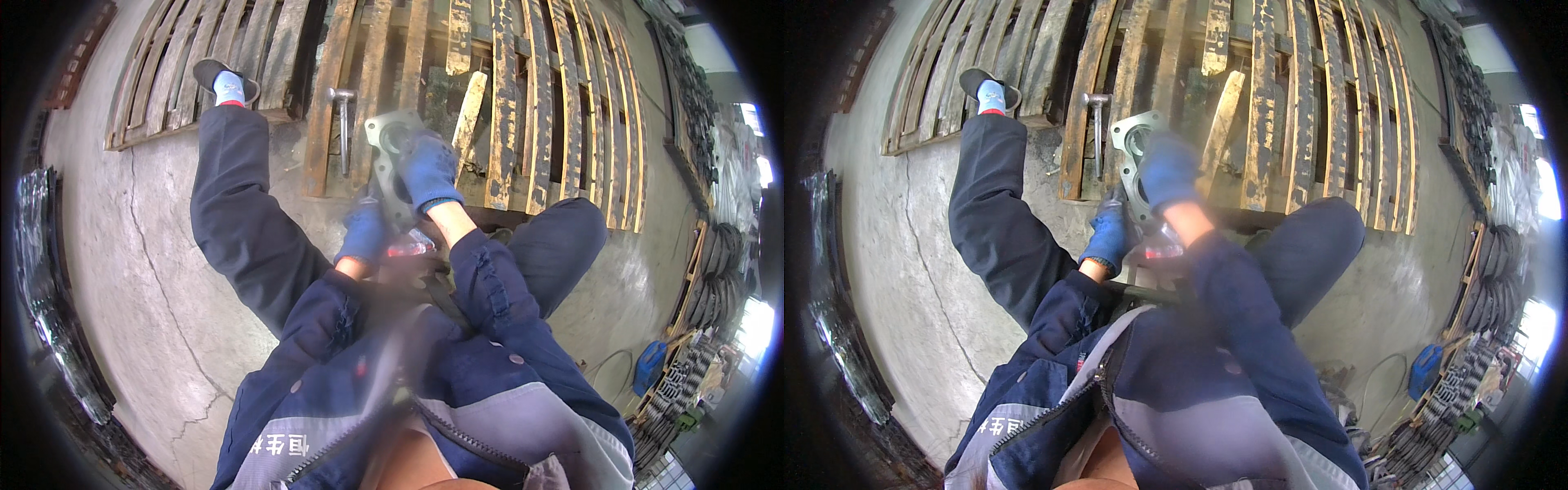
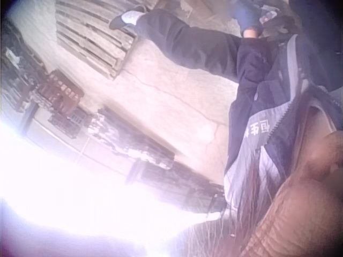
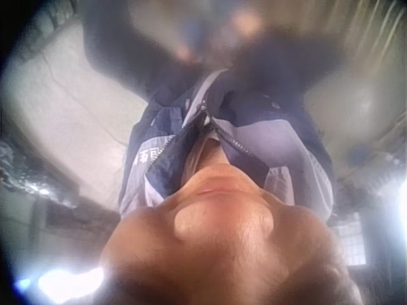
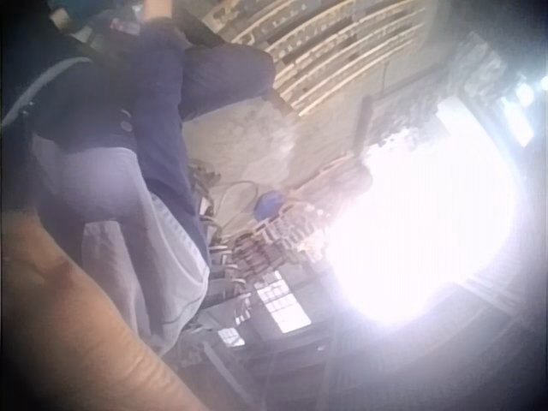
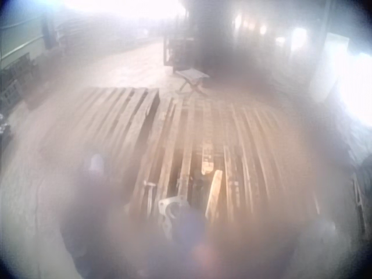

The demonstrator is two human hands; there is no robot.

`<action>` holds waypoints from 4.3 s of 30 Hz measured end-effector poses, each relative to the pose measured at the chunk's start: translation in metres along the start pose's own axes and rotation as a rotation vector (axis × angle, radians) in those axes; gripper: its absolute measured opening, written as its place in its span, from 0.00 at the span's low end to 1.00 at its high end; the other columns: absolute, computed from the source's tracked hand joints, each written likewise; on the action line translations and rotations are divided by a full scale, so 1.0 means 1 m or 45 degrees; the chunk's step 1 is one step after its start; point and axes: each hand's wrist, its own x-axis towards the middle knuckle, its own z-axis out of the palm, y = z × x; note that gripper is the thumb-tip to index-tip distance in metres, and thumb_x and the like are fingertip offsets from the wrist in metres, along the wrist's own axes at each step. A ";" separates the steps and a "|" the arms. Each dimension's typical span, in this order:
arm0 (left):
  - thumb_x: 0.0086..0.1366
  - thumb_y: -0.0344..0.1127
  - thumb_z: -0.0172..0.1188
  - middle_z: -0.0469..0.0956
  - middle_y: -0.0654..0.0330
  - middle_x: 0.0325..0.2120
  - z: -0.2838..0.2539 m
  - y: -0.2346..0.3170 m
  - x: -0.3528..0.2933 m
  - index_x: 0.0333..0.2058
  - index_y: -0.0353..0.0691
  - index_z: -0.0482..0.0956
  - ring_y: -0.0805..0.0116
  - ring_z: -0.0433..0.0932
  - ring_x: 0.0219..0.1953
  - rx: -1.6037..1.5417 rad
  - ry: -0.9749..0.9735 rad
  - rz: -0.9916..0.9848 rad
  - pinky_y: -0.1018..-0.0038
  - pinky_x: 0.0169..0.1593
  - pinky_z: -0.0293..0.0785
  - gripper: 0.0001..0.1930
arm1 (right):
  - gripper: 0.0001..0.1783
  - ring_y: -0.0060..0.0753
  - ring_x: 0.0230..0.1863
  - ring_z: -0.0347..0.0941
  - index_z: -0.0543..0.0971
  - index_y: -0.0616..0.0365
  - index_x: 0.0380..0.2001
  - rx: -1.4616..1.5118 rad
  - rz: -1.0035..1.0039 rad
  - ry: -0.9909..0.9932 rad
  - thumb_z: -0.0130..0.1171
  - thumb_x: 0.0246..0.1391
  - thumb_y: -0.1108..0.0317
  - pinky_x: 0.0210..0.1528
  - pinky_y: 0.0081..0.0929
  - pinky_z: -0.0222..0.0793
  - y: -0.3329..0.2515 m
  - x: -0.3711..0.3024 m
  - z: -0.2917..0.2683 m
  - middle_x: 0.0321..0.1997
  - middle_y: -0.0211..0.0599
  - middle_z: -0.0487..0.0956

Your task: The person sits on the floor and cleans a metal part using a hammer and a cloth. They repeatedly strike and wipe the part, then place it on a table with other similar parts.

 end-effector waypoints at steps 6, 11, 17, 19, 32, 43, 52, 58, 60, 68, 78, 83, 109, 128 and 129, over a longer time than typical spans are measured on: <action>0.46 0.34 0.71 0.70 0.41 0.56 -0.008 0.013 -0.017 0.65 0.34 0.56 0.45 0.67 0.63 -0.076 0.152 0.057 0.63 0.64 0.67 0.48 | 0.10 0.44 0.32 0.81 0.80 0.58 0.38 0.519 0.019 0.371 0.60 0.56 0.64 0.36 0.38 0.76 0.043 -0.036 -0.001 0.36 0.51 0.81; 0.52 0.49 0.70 0.70 0.41 0.57 0.009 0.029 -0.034 0.68 0.35 0.54 0.44 0.66 0.64 0.353 0.788 0.410 0.55 0.65 0.63 0.50 | 0.10 0.27 0.21 0.76 0.74 0.60 0.45 1.362 0.587 0.018 0.52 0.67 0.65 0.24 0.26 0.75 0.089 -0.055 -0.026 0.33 0.41 0.82; 0.61 0.49 0.63 0.70 0.44 0.56 0.046 0.051 -0.031 0.63 0.36 0.64 0.44 0.65 0.63 0.517 0.354 0.475 0.53 0.64 0.62 0.36 | 0.18 0.20 0.22 0.66 0.75 0.59 0.52 2.226 0.553 0.092 0.55 0.63 0.61 0.30 0.24 0.70 0.096 -0.080 -0.108 0.31 0.34 0.78; 0.59 0.46 0.64 0.73 0.44 0.52 0.049 0.058 -0.020 0.59 0.35 0.68 0.45 0.68 0.60 0.700 0.252 0.274 0.54 0.61 0.66 0.33 | 0.21 0.18 0.22 0.65 0.75 0.59 0.54 2.435 0.414 0.106 0.55 0.63 0.57 0.32 0.23 0.70 0.100 -0.090 -0.136 0.30 0.31 0.77; 0.61 0.48 0.63 0.79 0.45 0.45 0.020 0.082 -0.023 0.47 0.42 0.75 0.46 0.76 0.52 0.766 0.369 0.345 0.55 0.57 0.70 0.21 | 0.20 0.14 0.14 0.52 0.80 0.62 0.50 1.785 0.264 0.245 0.57 0.61 0.59 0.24 0.24 0.66 0.145 -0.081 -0.248 0.15 0.17 0.57; 0.63 0.49 0.57 0.80 0.47 0.39 0.035 0.033 0.003 0.44 0.45 0.78 0.43 0.78 0.46 0.726 0.273 0.399 0.52 0.62 0.64 0.17 | 0.15 0.14 0.17 0.61 0.82 0.62 0.43 1.550 0.669 0.342 0.57 0.64 0.61 0.21 0.17 0.64 0.177 -0.039 -0.213 0.19 0.23 0.66; 0.50 0.36 0.65 0.82 0.56 0.36 0.001 0.059 0.003 0.37 0.45 0.79 0.56 0.80 0.40 0.532 0.108 0.457 0.58 0.60 0.66 0.13 | 0.09 0.31 0.29 0.80 0.78 0.65 0.44 1.619 0.735 0.348 0.51 0.64 0.76 0.27 0.24 0.78 0.175 -0.008 -0.144 0.38 0.43 0.81; 0.55 0.43 0.64 0.79 0.44 0.32 -0.112 0.123 -0.019 0.40 0.38 0.80 0.43 0.76 0.39 0.258 -0.205 0.368 0.54 0.49 0.70 0.18 | 0.26 0.38 0.46 0.80 0.74 0.59 0.56 1.815 1.314 -0.112 0.46 0.69 0.50 0.49 0.38 0.78 0.138 -0.018 -0.127 0.48 0.47 0.81; 0.54 0.45 0.64 0.78 0.45 0.29 -0.135 0.158 -0.069 0.39 0.38 0.80 0.42 0.76 0.38 0.175 -0.236 0.430 0.53 0.48 0.71 0.18 | 0.25 0.38 0.47 0.79 0.74 0.58 0.57 2.128 1.400 -0.115 0.47 0.68 0.51 0.49 0.38 0.78 0.109 -0.064 -0.153 0.50 0.45 0.80; 0.63 0.36 0.54 0.79 0.48 0.34 -0.223 0.301 -0.224 0.43 0.38 0.80 0.47 0.79 0.38 0.050 -0.282 0.876 0.55 0.48 0.72 0.13 | 0.33 0.55 0.54 0.75 0.67 0.65 0.60 0.346 -0.061 -0.115 0.62 0.53 0.60 0.56 0.39 0.71 0.043 -0.188 -0.348 0.54 0.53 0.77; 0.42 0.43 0.66 0.78 0.51 0.43 -0.279 0.417 -0.325 0.47 0.42 0.80 0.49 0.76 0.50 0.111 -0.211 1.587 0.52 0.59 0.67 0.29 | 0.27 0.52 0.54 0.75 0.73 0.68 0.54 0.899 0.375 0.135 0.60 0.53 0.66 0.57 0.38 0.71 0.021 -0.243 -0.556 0.51 0.53 0.79; 0.47 0.48 0.64 0.78 0.49 0.43 -0.275 0.475 -0.337 0.44 0.36 0.80 0.47 0.75 0.49 -0.019 -0.165 1.805 0.51 0.57 0.69 0.27 | 0.26 0.50 0.53 0.76 0.73 0.68 0.55 0.994 0.403 0.224 0.60 0.54 0.66 0.56 0.36 0.71 0.059 -0.261 -0.609 0.51 0.51 0.79; 0.60 0.45 0.62 0.77 0.52 0.34 -0.264 0.652 -0.261 0.37 0.46 0.83 0.49 0.76 0.38 -0.255 -0.602 1.309 0.56 0.37 0.72 0.12 | 0.22 0.39 0.52 0.76 0.74 0.66 0.55 1.301 0.734 0.393 0.58 0.59 0.67 0.55 0.29 0.72 0.135 -0.232 -0.704 0.50 0.41 0.79; 0.40 0.34 0.64 0.77 0.48 0.24 -0.493 0.824 -0.057 0.31 0.36 0.78 0.46 0.78 0.36 0.249 -0.514 1.680 0.57 0.53 0.73 0.15 | 0.19 0.33 0.54 0.76 0.76 0.65 0.54 0.940 0.252 -0.071 0.58 0.62 0.67 0.57 0.26 0.71 0.183 0.240 -0.870 0.52 0.41 0.80; 0.40 0.34 0.64 0.77 0.48 0.25 -0.502 0.829 -0.056 0.31 0.36 0.78 0.46 0.78 0.36 0.267 -0.491 1.705 0.57 0.54 0.73 0.15 | 0.19 0.33 0.55 0.75 0.76 0.65 0.54 0.794 0.200 -0.193 0.58 0.62 0.67 0.58 0.27 0.70 0.179 0.252 -0.881 0.53 0.43 0.80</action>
